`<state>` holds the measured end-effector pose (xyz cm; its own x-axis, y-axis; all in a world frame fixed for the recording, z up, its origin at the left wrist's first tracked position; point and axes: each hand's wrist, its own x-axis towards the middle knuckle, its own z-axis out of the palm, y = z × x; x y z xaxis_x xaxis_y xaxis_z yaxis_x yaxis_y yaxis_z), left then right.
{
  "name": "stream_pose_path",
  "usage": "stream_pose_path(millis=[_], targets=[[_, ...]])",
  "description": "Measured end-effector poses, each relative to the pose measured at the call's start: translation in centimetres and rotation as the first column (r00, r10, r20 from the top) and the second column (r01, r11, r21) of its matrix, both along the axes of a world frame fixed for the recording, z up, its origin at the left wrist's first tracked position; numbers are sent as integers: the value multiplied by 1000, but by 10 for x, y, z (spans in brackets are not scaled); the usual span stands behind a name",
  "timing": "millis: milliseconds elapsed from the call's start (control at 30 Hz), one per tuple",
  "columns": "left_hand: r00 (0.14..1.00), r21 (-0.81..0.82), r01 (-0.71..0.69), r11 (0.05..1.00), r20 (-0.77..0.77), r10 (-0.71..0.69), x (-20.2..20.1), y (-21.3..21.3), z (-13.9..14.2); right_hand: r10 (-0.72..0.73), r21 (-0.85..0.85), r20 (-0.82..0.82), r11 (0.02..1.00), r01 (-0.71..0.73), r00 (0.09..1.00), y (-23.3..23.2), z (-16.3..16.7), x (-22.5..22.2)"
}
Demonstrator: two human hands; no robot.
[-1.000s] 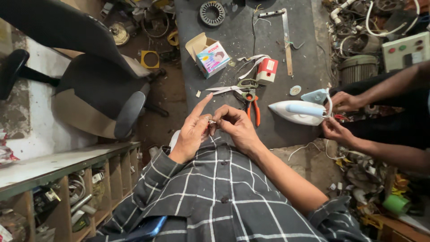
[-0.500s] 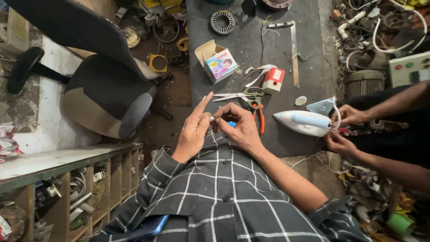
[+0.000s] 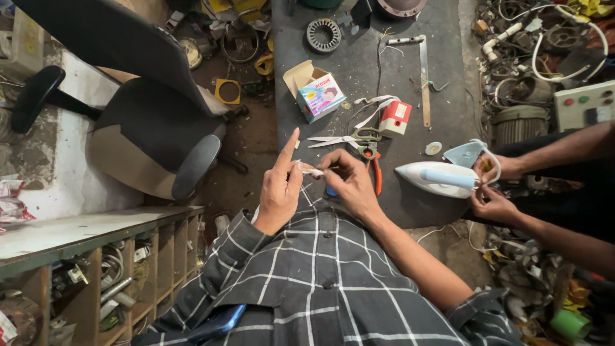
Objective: The person sits at a workbench and manipulates a small red cylindrical component, applying adhesive from a yellow-capped bottle. They then insert the component into a blue device and adjust it with their fingers.
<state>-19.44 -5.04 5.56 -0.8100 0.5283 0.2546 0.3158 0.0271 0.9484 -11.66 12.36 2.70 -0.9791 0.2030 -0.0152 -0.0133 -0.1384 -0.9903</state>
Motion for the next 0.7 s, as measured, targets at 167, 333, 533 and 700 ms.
stream_pose_path(millis=[167, 333, 533, 700], targets=[[1000, -64, 7, 998, -5, -7, -7, -2, 3, -24, 140, -7, 990, 24, 1000, 3, 33, -10], [995, -73, 2, 997, -98, -9, -10, -1, 5, 159, 727, -92, 686, -43, 983, 4, 72, -21], [993, -58, 6, 998, -119, -13, -17, -2, 5, 26, 568, -86, 823, 28, 996, -7, 66, -28], [995, -31, -12, 999, -98, 9, -21, 1, 5, -33, 269, 123, 963, -1, 992, 0, 38, -25]])
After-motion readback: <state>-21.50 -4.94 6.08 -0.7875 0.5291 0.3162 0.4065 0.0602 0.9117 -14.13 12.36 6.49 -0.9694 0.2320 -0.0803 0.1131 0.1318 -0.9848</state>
